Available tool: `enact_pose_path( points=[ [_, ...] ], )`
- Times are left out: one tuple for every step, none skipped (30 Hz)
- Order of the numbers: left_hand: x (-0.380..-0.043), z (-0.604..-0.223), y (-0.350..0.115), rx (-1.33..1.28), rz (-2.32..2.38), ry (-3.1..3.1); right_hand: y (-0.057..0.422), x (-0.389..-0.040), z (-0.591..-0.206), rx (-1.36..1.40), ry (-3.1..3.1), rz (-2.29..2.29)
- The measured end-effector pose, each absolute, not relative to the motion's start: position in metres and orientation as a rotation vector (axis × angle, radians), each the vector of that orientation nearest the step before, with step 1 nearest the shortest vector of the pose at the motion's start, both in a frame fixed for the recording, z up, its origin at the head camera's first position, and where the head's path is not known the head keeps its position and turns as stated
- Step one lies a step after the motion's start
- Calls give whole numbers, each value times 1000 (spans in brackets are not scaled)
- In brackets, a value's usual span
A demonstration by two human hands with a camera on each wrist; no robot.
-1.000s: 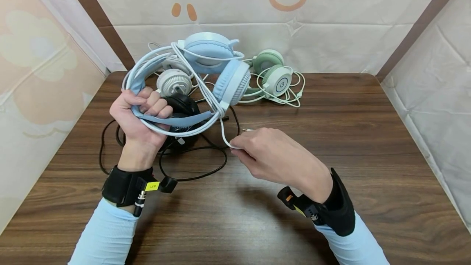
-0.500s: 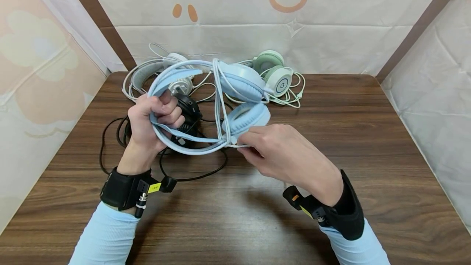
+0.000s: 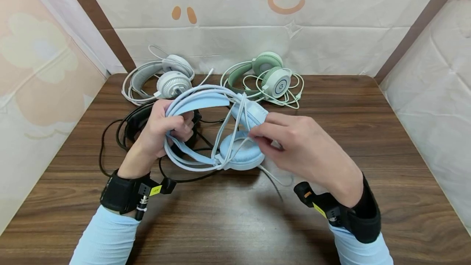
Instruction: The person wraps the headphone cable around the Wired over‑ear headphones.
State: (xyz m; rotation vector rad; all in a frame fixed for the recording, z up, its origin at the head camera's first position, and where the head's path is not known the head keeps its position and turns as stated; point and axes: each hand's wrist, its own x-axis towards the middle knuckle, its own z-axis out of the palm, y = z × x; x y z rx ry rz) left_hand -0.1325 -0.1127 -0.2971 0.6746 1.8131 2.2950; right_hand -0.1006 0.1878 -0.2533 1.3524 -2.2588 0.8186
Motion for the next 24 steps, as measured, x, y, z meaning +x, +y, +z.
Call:
enact_pose_path(
  points=[
    [-132, -297, -112, 658, 2264, 1836, 190, -102, -253, 1336, -2255, 812],
    [-132, -297, -112, 646, 2241, 1848, 193, -103, -252, 1320, -2250, 808],
    [-132, -297, -112, 638, 2221, 1857, 195, -104, -251, 1300, -2246, 791],
    [-132, -297, -111, 632, 2204, 1863, 196, -105, -250, 1282, -2241, 778],
    [-131, -298, -111, 627, 2191, 1866, 197, -106, -250, 1268, -2230, 776],
    [-131, -298, -110, 630, 2181, 1858, 198, -107, -250, 1252, -2215, 778],
    [-132, -299, -110, 637, 2176, 1841, 198, -108, -250, 1239, -2193, 778],
    [-132, -300, -109, 649, 2171, 1824, 198, -110, -250, 1223, -2172, 779],
    [-133, -301, -108, 660, 2163, 1812, 198, -111, -250, 1202, -2151, 779],
    [-134, -303, -107, 666, 2157, 1795, 199, -112, -251, 1183, -2132, 786],
    [-135, -305, -107, 671, 2152, 1776, 199, -114, -252, 1165, -2116, 791],
    [-136, -307, -106, 676, 2150, 1752, 200, -116, -252, 1143, -2109, 782],
    [-138, -309, -105, 678, 2149, 1725, 201, -118, -253, 1124, -2100, 771],
    [-139, -311, -105, 675, 2151, 1695, 202, -119, -254, 1106, -2096, 760],
    [-140, -314, -104, 666, 2155, 1662, 202, -121, -255, 1087, -2091, 749],
    [-141, -316, -103, 656, 2158, 1629, 203, -123, -257, 1071, -2089, 736],
    [-142, -318, -102, 646, 2161, 1604, 204, -126, -258, 1053, -2087, 721],
    [-143, -319, -101, 638, 2161, 1582, 204, -128, -259, 1034, -2085, 704],
    [-143, -321, -100, 630, 2161, 1564, 205, -130, -260, 1017, -2082, 691],
    [-143, -322, -99, 618, 2160, 1552, 205, -132, -261, 1002, -2080, 680],
    [-144, -323, -98, 608, 2156, 1544, 206, -134, -262, 984, -2073, 673],
    [-144, -323, -98, 599, 2148, 1541, 206, -135, -263, 971, -2067, 669],
    [-144, -323, -97, 590, 2139, 1539, 205, -136, -265, 958, -2058, 669],
    [-143, -323, -96, 578, 2127, 1540, 205, -138, -266, 950, -2046, 671]
  ],
)
